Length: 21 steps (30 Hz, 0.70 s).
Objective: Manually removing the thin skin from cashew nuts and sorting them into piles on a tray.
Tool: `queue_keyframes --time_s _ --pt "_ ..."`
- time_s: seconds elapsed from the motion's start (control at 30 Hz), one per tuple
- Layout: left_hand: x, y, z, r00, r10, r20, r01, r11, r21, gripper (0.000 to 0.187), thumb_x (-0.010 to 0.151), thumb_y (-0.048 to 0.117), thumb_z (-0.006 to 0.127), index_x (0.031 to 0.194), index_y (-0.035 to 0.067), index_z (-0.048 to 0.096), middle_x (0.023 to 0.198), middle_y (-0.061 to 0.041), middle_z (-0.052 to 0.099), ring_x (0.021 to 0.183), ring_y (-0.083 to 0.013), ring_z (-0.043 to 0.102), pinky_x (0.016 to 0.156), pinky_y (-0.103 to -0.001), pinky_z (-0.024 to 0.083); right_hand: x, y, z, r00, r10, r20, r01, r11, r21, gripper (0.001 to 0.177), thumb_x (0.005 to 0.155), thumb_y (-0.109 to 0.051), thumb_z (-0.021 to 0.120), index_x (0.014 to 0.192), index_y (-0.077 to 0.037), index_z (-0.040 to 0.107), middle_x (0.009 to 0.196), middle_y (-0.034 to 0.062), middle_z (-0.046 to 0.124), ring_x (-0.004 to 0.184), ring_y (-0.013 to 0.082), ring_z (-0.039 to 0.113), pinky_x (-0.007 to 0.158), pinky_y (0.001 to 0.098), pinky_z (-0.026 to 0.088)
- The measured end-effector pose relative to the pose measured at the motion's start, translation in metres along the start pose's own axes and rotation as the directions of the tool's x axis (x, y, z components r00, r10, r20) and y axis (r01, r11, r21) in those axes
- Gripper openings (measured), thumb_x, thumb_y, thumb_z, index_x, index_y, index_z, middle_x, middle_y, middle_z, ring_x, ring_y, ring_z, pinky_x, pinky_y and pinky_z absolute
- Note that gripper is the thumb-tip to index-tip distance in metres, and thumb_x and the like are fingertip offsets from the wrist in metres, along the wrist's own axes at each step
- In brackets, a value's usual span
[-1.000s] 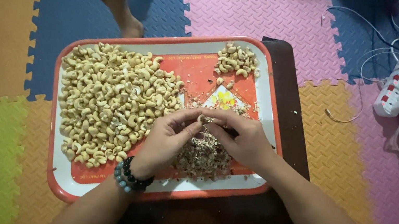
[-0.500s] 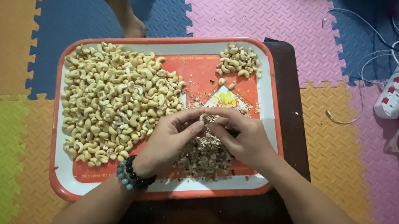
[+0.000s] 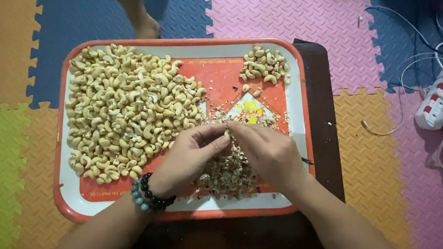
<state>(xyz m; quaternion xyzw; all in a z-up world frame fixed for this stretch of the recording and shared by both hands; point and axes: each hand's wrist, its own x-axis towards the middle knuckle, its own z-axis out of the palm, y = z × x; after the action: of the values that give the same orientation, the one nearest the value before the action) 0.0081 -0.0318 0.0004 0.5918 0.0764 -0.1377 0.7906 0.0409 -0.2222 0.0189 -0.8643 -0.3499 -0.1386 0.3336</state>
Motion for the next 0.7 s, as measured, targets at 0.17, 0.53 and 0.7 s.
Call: queue_keyframes --time_s 0.17,0.53,0.7 --pt "0.0039 -0.0014 -0.0051 1.0 0.024 -0.01 -0.024 1.0 -0.019 0.037 0.095 0.009 0.07 0.13 -0.004 0.068 0.108 -0.015 0.077 0.092 -0.0153 0.07 0.084 -0.036 0.064 -0.0047 0.003 0.0064 0.981 0.189 0.031 -0.186 0.899 0.396 0.03 0.095 -0.007 0.069 0.125 -0.011 0.071 0.084 0.0109 0.08 0.063 0.0201 0.076 0.052 0.0279 0.059" --pt "0.0024 -0.0017 -0.004 0.993 0.112 -0.036 -0.108 0.99 0.095 0.034 0.092 0.004 0.072 0.126 -0.001 0.072 0.103 -0.014 0.078 0.09 -0.0148 0.068 0.08 -0.033 0.062 0.0009 -0.0007 -0.0019 0.992 0.119 -0.037 -0.107 0.964 0.244 0.024 0.098 -0.008 0.066 0.12 -0.012 0.075 0.088 0.0057 0.081 0.062 0.015 0.074 0.051 0.0239 0.057" --pt "0.0025 0.0 -0.003 0.99 0.138 -0.007 -0.136 0.984 0.116 0.03 0.091 0.004 0.074 0.121 0.0 0.075 0.099 -0.014 0.078 0.09 -0.0146 0.067 0.079 -0.036 0.062 -0.0036 0.002 0.006 0.984 0.175 0.027 -0.171 0.906 0.387 0.029 0.093 -0.002 0.07 0.121 -0.007 0.074 0.1 0.0109 0.081 0.078 0.0249 0.079 0.059 0.032 0.064"
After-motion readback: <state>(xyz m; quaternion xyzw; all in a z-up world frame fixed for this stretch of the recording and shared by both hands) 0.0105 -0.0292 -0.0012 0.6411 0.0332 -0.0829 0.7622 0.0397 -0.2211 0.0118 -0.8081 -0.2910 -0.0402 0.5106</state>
